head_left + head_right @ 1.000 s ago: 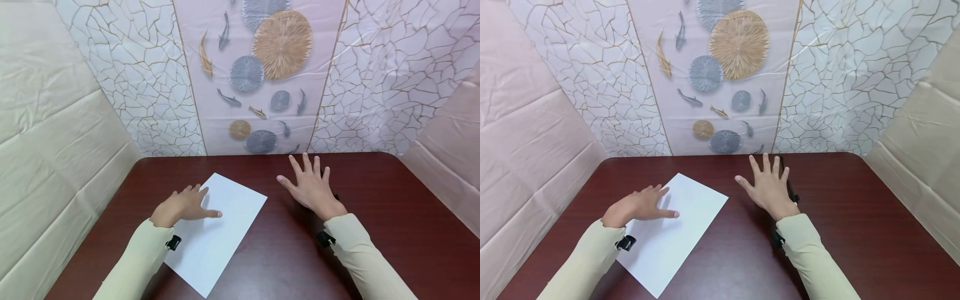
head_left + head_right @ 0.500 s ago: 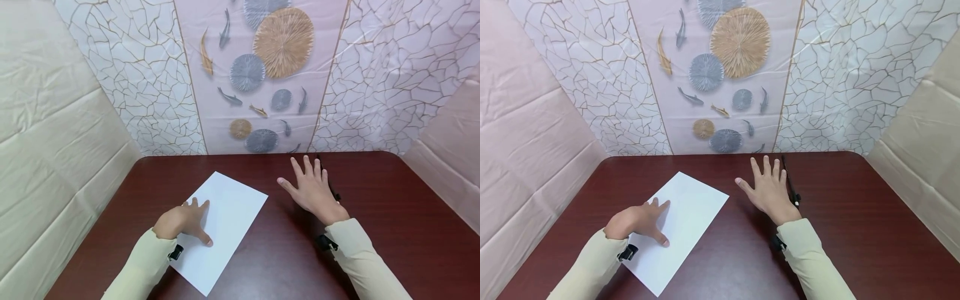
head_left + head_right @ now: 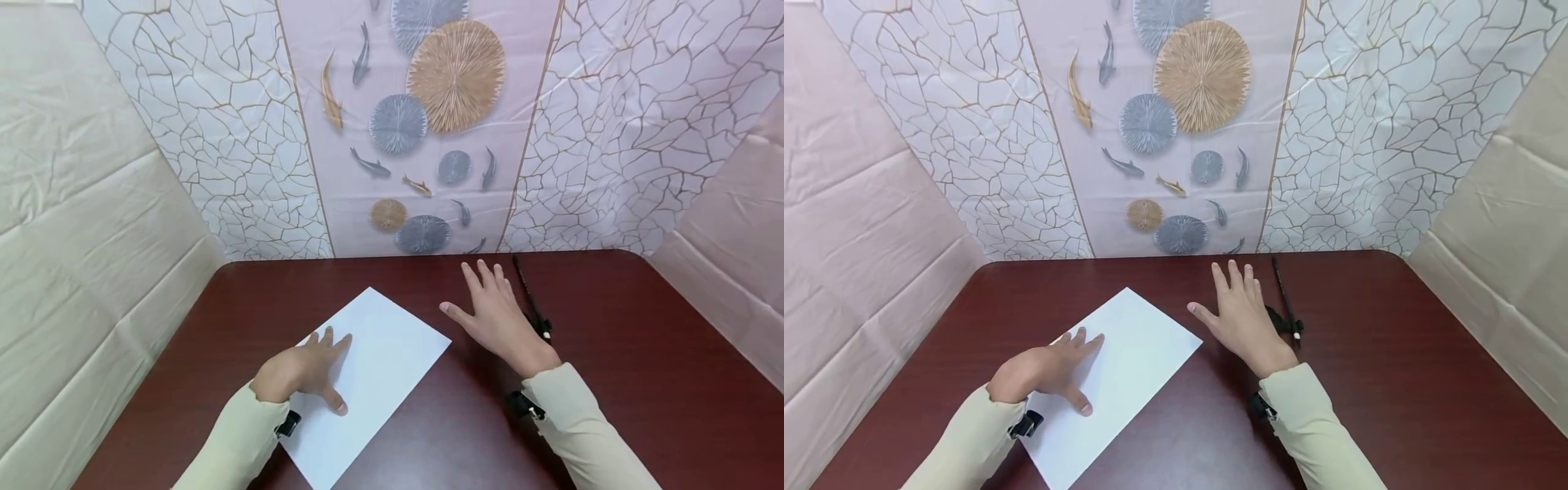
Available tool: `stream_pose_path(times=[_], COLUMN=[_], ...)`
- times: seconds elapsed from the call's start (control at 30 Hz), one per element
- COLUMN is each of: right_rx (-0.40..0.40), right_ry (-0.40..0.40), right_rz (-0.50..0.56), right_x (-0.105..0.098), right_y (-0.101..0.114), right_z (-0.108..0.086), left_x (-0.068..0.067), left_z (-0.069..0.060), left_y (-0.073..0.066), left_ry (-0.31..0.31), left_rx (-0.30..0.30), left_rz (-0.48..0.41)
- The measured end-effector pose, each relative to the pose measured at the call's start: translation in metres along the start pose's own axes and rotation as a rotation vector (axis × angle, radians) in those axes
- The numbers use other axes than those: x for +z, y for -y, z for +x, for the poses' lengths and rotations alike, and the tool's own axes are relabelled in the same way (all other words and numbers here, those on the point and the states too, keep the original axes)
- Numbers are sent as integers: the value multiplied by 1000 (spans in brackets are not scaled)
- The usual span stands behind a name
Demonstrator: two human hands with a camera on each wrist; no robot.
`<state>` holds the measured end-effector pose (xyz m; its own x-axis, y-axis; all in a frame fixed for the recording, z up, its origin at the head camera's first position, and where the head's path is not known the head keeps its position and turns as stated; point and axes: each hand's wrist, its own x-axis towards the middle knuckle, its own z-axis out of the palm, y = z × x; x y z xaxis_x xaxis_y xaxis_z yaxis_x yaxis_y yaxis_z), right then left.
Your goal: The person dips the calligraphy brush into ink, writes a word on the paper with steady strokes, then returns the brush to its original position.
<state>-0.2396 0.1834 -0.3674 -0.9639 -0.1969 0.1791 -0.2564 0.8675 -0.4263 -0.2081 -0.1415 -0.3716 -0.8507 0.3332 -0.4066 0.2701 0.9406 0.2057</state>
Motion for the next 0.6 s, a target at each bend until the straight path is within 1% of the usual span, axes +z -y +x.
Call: stream_pose_path(times=[0.07,0.13,0.23,0.4,0.47,0.6], right_rx=[-11,-20,-39,-69,-87,-139], right_ry=[5,32,113,252,291,349], right_rz=[15,28,44,44,37,-3], right_x=[-1,-1,0,0,1,5], right_y=[4,8,13,23,27,33], right_z=[-2,-5,-11,-18,-20,-22], left_x=[0,0,3,5,5,5], left_z=[0,1,1,3,4,8], left_y=[0,-1,-1,-1,-1,-4], left_ry=[8,19,36,49,52,60], left_rx=[18,33,65,159,187,222], left_rz=[3,-5,-29,-107,-130,-144])
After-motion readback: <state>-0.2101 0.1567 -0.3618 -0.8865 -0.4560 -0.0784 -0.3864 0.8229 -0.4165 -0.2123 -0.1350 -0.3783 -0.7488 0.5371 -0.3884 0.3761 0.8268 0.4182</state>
